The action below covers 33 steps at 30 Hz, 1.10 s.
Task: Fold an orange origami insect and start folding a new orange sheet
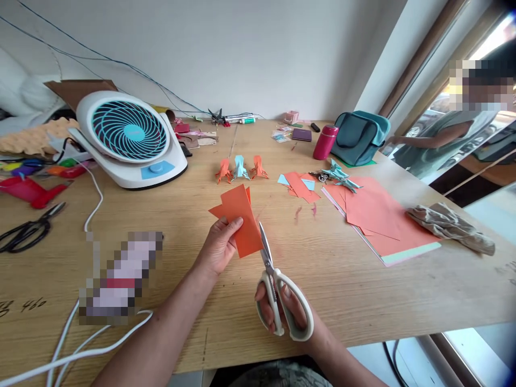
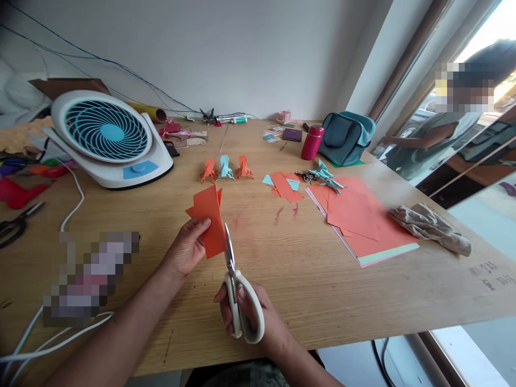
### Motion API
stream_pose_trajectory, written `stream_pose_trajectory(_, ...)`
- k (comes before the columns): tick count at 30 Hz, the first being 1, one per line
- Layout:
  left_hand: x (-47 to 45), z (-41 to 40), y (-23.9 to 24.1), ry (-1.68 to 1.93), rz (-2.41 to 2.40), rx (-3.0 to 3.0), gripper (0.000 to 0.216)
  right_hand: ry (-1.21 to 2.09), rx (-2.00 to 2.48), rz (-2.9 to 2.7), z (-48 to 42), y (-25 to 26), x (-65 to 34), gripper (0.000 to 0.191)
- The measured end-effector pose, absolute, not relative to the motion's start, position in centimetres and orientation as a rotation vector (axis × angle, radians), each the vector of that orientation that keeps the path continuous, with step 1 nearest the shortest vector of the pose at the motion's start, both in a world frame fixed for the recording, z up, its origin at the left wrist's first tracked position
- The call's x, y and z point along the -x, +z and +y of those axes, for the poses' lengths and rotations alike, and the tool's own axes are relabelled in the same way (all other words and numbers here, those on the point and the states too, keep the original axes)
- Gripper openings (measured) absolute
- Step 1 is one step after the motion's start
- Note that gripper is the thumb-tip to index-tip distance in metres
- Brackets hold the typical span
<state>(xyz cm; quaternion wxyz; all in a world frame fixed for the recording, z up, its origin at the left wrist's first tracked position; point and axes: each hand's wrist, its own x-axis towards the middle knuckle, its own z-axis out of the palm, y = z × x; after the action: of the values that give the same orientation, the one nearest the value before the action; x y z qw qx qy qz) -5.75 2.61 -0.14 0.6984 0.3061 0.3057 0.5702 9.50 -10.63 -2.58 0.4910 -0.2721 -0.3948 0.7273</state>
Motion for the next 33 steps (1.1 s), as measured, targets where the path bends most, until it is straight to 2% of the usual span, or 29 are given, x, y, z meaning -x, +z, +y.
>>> stream_pose_trajectory(15,5.71,2.64,-0.01,1.272,0.669,-0.692,0.03,1.733,0.646,-0.944,-10.7,-3.33,-9.45,0.054)
stream_pose_trajectory(33,6.02,2.93,-0.31,1.301,0.636,-0.648,0.024,1.719,0.673,-0.977,-11.12,-3.06,-9.35,0.051)
